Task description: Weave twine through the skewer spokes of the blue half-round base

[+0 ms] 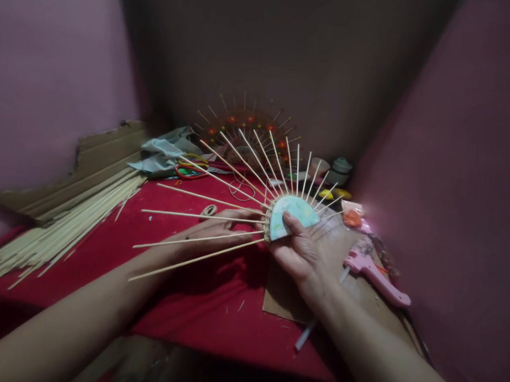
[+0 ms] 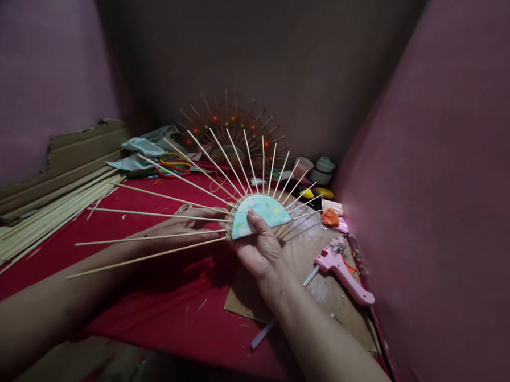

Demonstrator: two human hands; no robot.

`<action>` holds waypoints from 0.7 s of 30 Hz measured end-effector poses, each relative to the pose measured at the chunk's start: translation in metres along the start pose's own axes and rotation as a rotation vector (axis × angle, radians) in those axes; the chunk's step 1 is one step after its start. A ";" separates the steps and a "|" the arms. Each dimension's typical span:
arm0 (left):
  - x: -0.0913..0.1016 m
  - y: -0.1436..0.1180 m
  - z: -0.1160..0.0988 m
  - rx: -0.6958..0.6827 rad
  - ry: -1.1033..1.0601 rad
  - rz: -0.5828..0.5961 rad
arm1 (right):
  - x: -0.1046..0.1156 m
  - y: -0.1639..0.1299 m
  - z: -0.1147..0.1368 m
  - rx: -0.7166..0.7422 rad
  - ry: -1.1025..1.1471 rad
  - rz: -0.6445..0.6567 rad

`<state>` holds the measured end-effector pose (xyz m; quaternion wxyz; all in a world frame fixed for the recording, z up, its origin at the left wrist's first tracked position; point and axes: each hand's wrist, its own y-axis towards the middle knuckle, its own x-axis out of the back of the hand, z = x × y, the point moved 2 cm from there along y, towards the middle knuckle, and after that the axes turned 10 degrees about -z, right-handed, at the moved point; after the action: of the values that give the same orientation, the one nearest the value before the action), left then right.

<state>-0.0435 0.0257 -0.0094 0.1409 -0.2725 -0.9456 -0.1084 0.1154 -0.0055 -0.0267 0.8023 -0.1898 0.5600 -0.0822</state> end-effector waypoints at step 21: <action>0.028 -0.002 0.011 -0.040 -0.178 0.002 | 0.002 -0.004 0.008 0.073 -0.054 -0.063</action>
<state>-0.0702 0.0408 -0.0109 0.0511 -0.2850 -0.9516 -0.1027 0.1237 -0.0080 -0.0245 0.8206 -0.1800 0.5283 -0.1225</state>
